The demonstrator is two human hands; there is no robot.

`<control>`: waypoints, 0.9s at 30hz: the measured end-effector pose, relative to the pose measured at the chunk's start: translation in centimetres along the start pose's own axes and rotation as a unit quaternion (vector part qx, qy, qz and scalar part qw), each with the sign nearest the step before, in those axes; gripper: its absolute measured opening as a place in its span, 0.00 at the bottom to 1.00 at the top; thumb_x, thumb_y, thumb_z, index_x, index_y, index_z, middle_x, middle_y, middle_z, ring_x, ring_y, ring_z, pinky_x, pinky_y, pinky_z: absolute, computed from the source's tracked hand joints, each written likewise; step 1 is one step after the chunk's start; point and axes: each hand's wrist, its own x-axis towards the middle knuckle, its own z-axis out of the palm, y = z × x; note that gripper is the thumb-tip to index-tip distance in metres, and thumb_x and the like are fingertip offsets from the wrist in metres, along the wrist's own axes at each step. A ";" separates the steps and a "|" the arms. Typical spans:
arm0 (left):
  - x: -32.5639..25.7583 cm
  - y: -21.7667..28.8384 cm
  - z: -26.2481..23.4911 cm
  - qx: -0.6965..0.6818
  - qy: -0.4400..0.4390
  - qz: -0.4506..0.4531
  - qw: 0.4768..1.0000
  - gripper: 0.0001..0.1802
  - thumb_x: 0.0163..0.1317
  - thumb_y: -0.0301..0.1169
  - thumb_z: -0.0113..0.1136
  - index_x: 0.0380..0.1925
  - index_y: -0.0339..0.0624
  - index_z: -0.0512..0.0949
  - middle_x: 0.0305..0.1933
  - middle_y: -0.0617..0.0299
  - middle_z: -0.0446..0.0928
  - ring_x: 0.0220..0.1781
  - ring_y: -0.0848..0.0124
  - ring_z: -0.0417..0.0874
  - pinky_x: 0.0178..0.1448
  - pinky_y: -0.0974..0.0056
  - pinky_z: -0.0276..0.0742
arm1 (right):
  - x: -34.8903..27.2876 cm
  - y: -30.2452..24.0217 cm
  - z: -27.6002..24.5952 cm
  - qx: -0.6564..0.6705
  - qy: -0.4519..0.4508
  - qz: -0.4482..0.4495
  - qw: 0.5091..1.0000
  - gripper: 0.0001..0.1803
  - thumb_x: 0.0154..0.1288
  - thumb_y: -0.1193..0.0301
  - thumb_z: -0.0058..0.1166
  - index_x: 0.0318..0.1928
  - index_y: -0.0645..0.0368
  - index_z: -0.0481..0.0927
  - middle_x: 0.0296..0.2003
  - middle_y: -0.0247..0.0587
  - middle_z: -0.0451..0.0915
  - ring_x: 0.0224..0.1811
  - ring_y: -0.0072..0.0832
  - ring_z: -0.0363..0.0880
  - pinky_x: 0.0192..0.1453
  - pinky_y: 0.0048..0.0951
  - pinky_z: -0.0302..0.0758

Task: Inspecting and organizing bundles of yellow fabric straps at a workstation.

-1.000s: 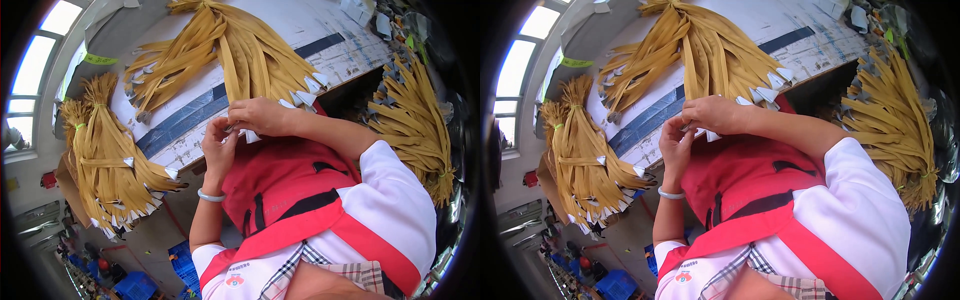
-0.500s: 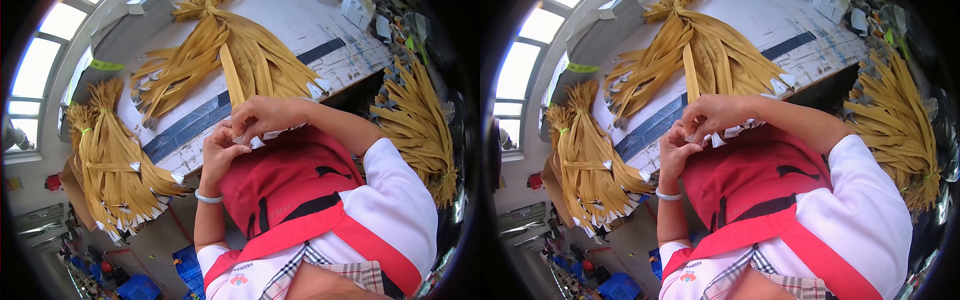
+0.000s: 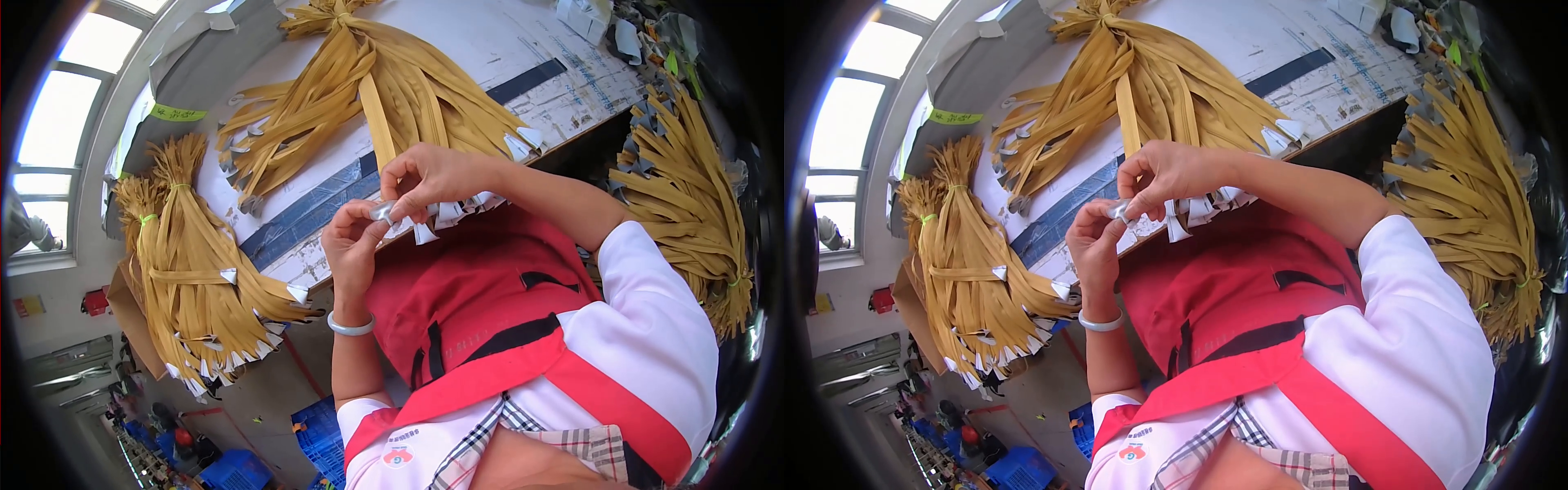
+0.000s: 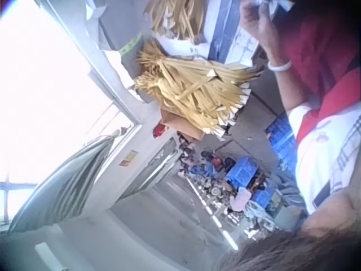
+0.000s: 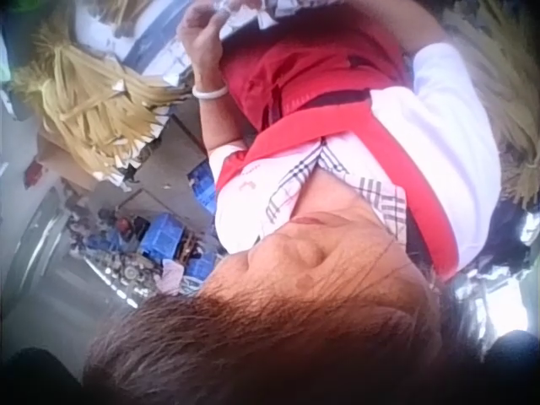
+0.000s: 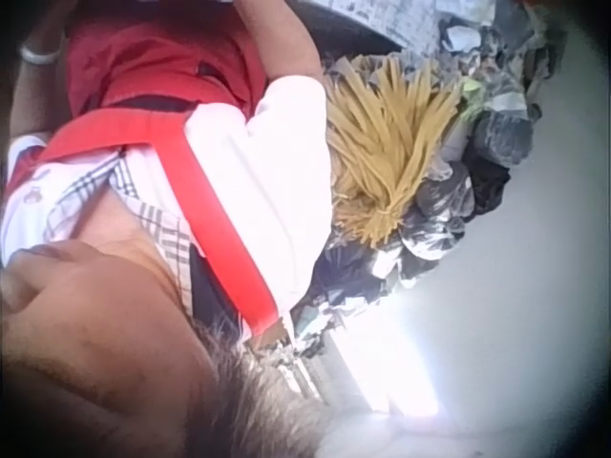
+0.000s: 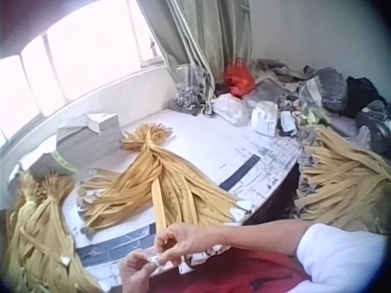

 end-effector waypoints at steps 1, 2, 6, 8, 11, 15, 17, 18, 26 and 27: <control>-0.1 0.1 0.6 0.006 0.047 0.031 0.998 0.09 0.55 0.12 0.66 0.31 0.37 0.78 0.37 0.62 0.80 0.40 0.74 0.81 0.47 0.71 0.77 | -0.1 -0.2 0.5 -0.018 0.042 -0.008 0.999 0.08 0.63 0.73 0.65 0.36 0.61 0.78 0.27 0.33 0.81 0.25 0.19 0.79 0.31 0.23 0.77; -0.2 0.1 1.0 0.012 0.094 0.062 0.994 0.09 0.56 0.12 0.65 0.30 0.38 0.78 0.35 0.63 0.79 0.39 0.74 0.81 0.45 0.71 0.77 | -0.2 -0.3 1.1 -0.035 0.083 -0.016 0.996 0.08 0.62 0.74 0.65 0.35 0.61 0.77 0.28 0.35 0.81 0.27 0.22 0.80 0.32 0.25 0.77; -0.6 -2.9 0.6 0.401 0.122 0.249 0.873 0.10 0.57 0.11 0.63 0.36 0.34 0.77 0.36 0.62 0.77 0.39 0.75 0.80 0.40 0.73 0.76 | 1.6 3.4 3.4 -0.434 0.279 -0.264 0.815 0.08 0.58 0.78 0.63 0.37 0.61 0.78 0.34 0.41 0.78 0.34 0.37 0.80 0.37 0.31 0.77; 0.3 0.1 3.0 0.196 0.146 0.175 0.954 0.10 0.57 0.11 0.63 0.37 0.32 0.77 0.37 0.61 0.78 0.40 0.74 0.80 0.41 0.70 0.80 | 1.5 4.4 2.0 -0.388 0.286 -0.287 0.828 0.06 0.60 0.79 0.62 0.37 0.62 0.79 0.33 0.40 0.77 0.33 0.35 0.80 0.37 0.30 0.77; -0.2 1.9 1.5 -0.029 0.121 0.068 0.990 0.11 0.57 0.12 0.63 0.41 0.29 0.78 0.41 0.56 0.78 0.41 0.69 0.82 0.47 0.62 0.88 | 0.3 3.9 2.1 -0.163 0.229 -0.266 0.922 0.03 0.65 0.80 0.59 0.39 0.63 0.81 0.34 0.37 0.77 0.35 0.27 0.80 0.40 0.28 0.76; -0.7 -0.7 -1.3 0.128 0.008 0.081 0.988 0.07 0.58 0.11 0.61 0.35 0.31 0.79 0.39 0.58 0.79 0.35 0.73 0.82 0.42 0.70 0.82 | -0.1 4.0 2.5 -0.108 0.203 -0.187 0.955 0.04 0.67 0.77 0.60 0.38 0.64 0.80 0.36 0.33 0.78 0.37 0.19 0.77 0.41 0.23 0.75; -0.9 -0.9 -1.2 0.366 0.003 0.194 0.910 0.06 0.58 0.11 0.61 0.33 0.31 0.77 0.34 0.57 0.79 0.33 0.73 0.82 0.39 0.71 0.80 | -0.9 4.1 2.6 -0.025 0.227 -0.056 0.972 0.06 0.68 0.73 0.62 0.37 0.63 0.80 0.34 0.29 0.78 0.37 0.15 0.75 0.39 0.21 0.73; -1.0 -1.2 -1.0 0.363 0.006 0.193 0.911 0.06 0.58 0.11 0.61 0.33 0.31 0.77 0.34 0.57 0.79 0.33 0.73 0.82 0.39 0.71 0.80 | -1.0 4.0 2.8 -0.026 0.226 -0.052 0.972 0.06 0.68 0.73 0.62 0.37 0.63 0.80 0.34 0.29 0.78 0.37 0.15 0.75 0.39 0.21 0.73; -0.4 4.4 -9.2 0.130 0.371 0.196 0.898 0.09 0.68 0.20 0.60 0.47 0.32 0.75 0.43 0.54 0.79 0.34 0.70 0.83 0.41 0.69 0.82 | -2.6 1.1 -1.9 -0.227 0.312 -0.114 0.916 0.09 0.69 0.68 0.61 0.37 0.60 0.79 0.33 0.30 0.77 0.37 0.18 0.77 0.39 0.23 0.74; -0.2 4.2 -9.5 0.153 0.391 0.213 0.882 0.13 0.69 0.21 0.60 0.51 0.33 0.74 0.42 0.56 0.80 0.37 0.70 0.83 0.43 0.69 0.82 | -2.3 1.6 -1.6 -0.227 0.311 -0.115 0.916 0.09 0.69 0.68 0.61 0.37 0.60 0.79 0.33 0.30 0.77 0.37 0.18 0.77 0.39 0.23 0.74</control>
